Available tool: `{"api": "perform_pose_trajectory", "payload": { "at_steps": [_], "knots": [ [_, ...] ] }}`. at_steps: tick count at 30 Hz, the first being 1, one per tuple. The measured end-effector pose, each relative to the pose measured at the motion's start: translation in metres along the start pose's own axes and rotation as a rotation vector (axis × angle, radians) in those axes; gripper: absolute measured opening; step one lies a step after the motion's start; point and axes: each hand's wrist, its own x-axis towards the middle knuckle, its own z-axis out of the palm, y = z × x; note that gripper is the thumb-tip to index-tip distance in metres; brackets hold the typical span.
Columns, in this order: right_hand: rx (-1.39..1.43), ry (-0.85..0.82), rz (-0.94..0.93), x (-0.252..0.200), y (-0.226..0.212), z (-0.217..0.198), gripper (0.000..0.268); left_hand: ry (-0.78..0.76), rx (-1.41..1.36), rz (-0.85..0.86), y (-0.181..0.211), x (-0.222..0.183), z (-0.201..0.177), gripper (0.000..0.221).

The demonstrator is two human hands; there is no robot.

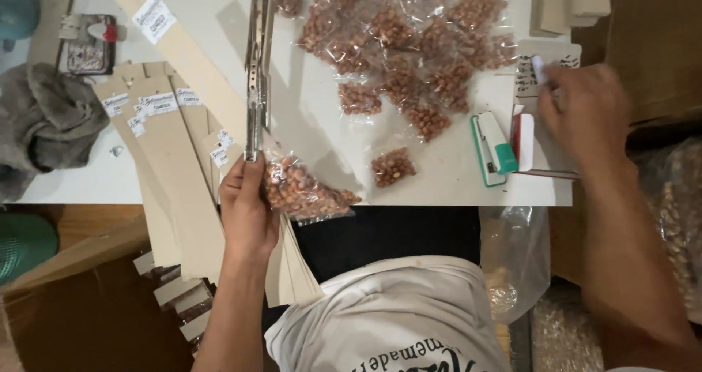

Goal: Attaching cardboard header labels to plastic bags of nuts using a manual stapler

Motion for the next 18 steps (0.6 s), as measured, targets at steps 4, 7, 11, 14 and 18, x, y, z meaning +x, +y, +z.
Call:
{"api": "perform_pose_trajectory", "payload": {
  "at_steps": [4, 7, 11, 14, 18],
  "knots": [
    [0.044, 0.421, -0.17, 0.015, -0.042, -0.007, 0.023, 0.03, 0.073, 0.108, -0.021, 0.009, -0.002, 0.027],
    [0.612, 0.504, -0.227, 0.033, -0.141, -0.039, 0.015, 0.003, 0.167, 0.123, -0.019, -0.002, 0.024, 0.013],
    [0.905, 0.513, -0.363, 0.051, -0.233, -0.044, 0.005, 0.002, 0.294, 0.196, -0.028, -0.008, 0.033, 0.019],
    [0.994, 0.579, -0.335, 0.06, -0.271, -0.034, 0.012, -0.001, 0.27, 0.229, -0.022, -0.014, 0.05, 0.015],
    [0.909, 0.626, -0.425, 0.057, -0.282, -0.022, 0.01, -0.03, 0.294, 0.266, -0.027, -0.009, 0.042, 0.023]
  ]
}}
